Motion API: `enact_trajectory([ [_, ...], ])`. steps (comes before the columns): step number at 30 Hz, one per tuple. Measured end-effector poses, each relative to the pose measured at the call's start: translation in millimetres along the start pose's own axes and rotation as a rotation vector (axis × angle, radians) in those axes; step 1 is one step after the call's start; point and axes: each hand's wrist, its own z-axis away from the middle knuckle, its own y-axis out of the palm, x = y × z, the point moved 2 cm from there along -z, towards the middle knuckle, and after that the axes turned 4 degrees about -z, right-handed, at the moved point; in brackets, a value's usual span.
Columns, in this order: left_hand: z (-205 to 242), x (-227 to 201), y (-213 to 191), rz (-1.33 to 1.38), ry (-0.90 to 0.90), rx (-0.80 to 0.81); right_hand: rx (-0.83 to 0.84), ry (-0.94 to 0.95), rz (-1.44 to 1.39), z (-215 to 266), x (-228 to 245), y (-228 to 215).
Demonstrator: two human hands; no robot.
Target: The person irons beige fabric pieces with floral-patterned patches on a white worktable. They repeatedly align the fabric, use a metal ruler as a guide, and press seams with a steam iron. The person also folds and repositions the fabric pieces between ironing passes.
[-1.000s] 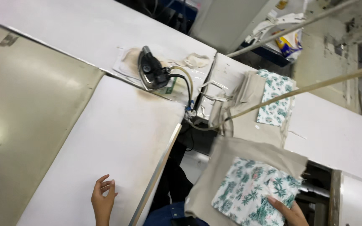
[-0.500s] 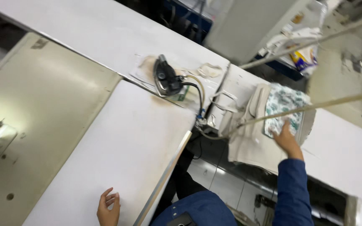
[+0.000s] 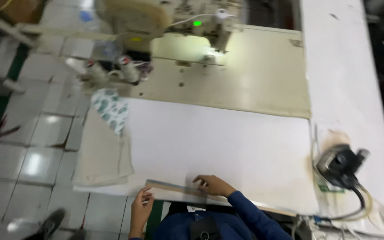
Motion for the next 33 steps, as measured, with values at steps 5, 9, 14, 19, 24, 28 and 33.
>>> enact_trajectory([
  [5, 26, 72, -16, 0.197, -0.133, -0.177, -0.005, -0.19, -0.12, -127, 110, 32],
  [9, 48, 89, -14, 0.367, -0.149, -0.339, -0.144, -0.209, -0.542, -254, 147, 86],
  [14, 37, 60, -17, 0.585, -0.087, -0.015, -0.23, 0.088, -0.44, -317, 191, 110],
  [19, 2, 7, -33, 1.209, 0.038, 0.134, -0.131, -0.031, -0.522, -271, 185, 74],
  [24, -74, -4, -51, 1.998, -0.211, -0.234, -0.258, -0.192, -1.2, -156, 87, -33],
  [28, -74, -29, -37, 1.887, -0.084, -0.125, -0.306, -0.472, -1.593, 41, 4, -94],
  [33, -7, -80, 10, 1.408, -0.296, -0.204, -1.06, 0.07, -1.435, 224, -21, -85],
])
